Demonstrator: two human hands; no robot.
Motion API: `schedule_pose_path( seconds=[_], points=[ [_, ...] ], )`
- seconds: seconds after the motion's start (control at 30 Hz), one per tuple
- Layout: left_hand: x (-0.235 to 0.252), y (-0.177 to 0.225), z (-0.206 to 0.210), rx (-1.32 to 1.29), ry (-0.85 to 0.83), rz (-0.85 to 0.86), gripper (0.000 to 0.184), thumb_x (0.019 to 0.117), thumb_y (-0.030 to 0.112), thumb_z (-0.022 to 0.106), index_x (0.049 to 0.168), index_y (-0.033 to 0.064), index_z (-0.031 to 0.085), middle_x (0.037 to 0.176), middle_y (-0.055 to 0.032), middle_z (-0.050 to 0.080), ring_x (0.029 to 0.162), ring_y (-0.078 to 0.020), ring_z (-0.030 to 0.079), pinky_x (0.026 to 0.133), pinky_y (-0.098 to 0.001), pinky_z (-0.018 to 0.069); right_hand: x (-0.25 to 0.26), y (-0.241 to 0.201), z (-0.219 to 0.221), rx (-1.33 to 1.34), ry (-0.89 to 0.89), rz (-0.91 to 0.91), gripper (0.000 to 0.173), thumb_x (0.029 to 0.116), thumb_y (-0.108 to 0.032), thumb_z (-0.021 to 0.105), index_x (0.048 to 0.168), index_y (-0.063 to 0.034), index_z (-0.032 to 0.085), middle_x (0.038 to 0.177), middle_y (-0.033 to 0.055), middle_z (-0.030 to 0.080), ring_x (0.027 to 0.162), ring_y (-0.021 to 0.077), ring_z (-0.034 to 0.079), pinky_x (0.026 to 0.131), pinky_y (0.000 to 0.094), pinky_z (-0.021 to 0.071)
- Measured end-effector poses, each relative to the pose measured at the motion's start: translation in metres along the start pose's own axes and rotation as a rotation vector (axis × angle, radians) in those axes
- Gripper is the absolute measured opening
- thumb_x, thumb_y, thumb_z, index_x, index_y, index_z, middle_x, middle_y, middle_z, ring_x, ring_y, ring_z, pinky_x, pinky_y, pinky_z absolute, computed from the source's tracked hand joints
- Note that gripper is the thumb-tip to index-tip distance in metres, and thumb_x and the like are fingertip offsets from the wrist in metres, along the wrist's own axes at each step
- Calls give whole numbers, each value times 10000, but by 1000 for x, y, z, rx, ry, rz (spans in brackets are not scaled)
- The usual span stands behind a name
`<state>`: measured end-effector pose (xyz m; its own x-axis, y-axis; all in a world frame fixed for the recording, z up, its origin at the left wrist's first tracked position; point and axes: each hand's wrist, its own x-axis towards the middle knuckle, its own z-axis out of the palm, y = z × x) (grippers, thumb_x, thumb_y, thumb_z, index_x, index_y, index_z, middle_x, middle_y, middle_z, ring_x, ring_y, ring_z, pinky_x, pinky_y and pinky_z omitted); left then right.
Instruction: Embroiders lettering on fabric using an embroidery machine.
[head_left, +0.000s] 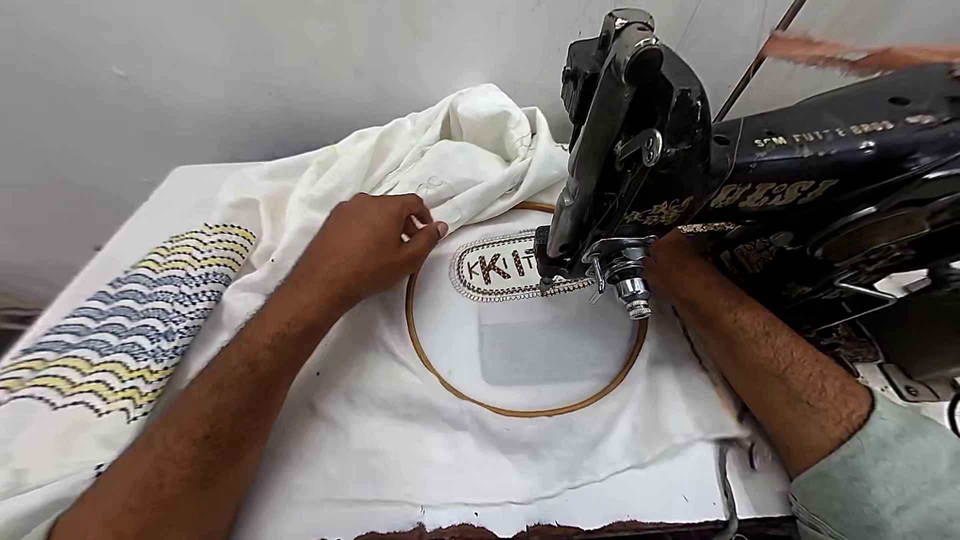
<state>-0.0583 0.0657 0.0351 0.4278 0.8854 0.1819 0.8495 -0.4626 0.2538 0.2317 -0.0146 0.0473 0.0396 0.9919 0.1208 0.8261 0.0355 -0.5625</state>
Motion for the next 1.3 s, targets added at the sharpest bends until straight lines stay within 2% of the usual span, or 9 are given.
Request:
schedule_pose_path(
  seconds=[0.17, 0.33, 0.5, 0.63, 0.73, 0.93, 1.07, 1.2, 1.3],
  points=[
    [-1, 3, 11, -36, 181, -46, 402, 1052, 402, 536, 944, 56, 710, 670, -88, 617, 637, -283, 620, 617, -561, 480, -3, 8, 5, 136, 51, 25, 214, 988, 2, 607, 1171, 112, 620, 1160, 260, 633, 1103, 251, 587, 980, 401, 436],
    [6, 2, 32, -11, 63, 217, 490, 1047, 421, 513, 1368, 66, 618, 1412, -157, 604, 1318, -334, 576, 1076, -569, 464, -7, 2, 3, 97, 13, 96, 230, 993, 20, 595, 1197, 127, 594, 1199, 274, 615, 1135, 264, 573, 1008, 397, 424],
    [-3, 14, 7, 172, -20, 109, 422, 1035, 433, 569, 1147, 38, 666, 923, -149, 709, 872, -355, 709, 749, -590, 545, -9, 3, 6, -58, 25, 21, 212, 1000, 10, 589, 1152, 154, 619, 1178, 325, 630, 1124, 343, 598, 1000, 439, 430],
    [-9, 21, -5, 101, -110, 49, 481, 1019, 502, 572, 729, 120, 601, 572, -23, 508, 554, -220, 550, 519, -474, 430, -10, 13, 8, -46, 52, 4, 173, 985, -8, 606, 1089, 129, 624, 1094, 267, 638, 1033, 234, 592, 936, 356, 437],
    [-12, 30, 10, -69, 99, 92, 451, 1034, 475, 541, 736, 139, 583, 541, 31, 437, 496, -146, 463, 493, -398, 375, -12, 12, 8, -8, 61, -1, 169, 994, -12, 592, 1104, 111, 624, 1100, 226, 639, 1038, 169, 581, 939, 289, 430],
    [-1, 12, 30, 49, 77, 326, 455, 1046, 425, 501, 1293, 86, 678, 1366, -145, 633, 1276, -343, 590, 1024, -589, 459, -14, 8, 7, 57, 41, 25, 209, 989, 4, 592, 1174, 100, 605, 1134, 218, 631, 1060, 172, 583, 956, 312, 441],
    [-5, 14, 13, 131, 42, 243, 376, 1048, 405, 533, 975, 65, 677, 823, -94, 664, 792, -292, 680, 681, -534, 521, -12, 16, 9, 81, 65, -138, 165, 970, -49, 632, 1112, 34, 641, 1010, 109, 638, 946, 32, 580, 873, 189, 453],
    [-12, 17, -21, 14, -276, 70, 455, 1039, 470, 554, 727, 145, 624, 571, 12, 543, 528, -155, 553, 510, -415, 455, 49, 111, 73, -126, 483, -681, 283, 934, -310, 688, 927, -30, 732, 880, 159, 711, 861, 270, 684, 768, 498, 522],
    [-16, 24, -34, -384, -600, 34, 352, 1051, 376, 564, 900, 84, 692, 642, -19, 681, 510, -100, 641, 481, -260, 543, 46, 65, 25, -442, -258, -159, 363, 1058, -329, 558, 1236, -29, 660, 1260, 189, 646, 1231, 318, 575, 1018, 522, 431]
  ],
)
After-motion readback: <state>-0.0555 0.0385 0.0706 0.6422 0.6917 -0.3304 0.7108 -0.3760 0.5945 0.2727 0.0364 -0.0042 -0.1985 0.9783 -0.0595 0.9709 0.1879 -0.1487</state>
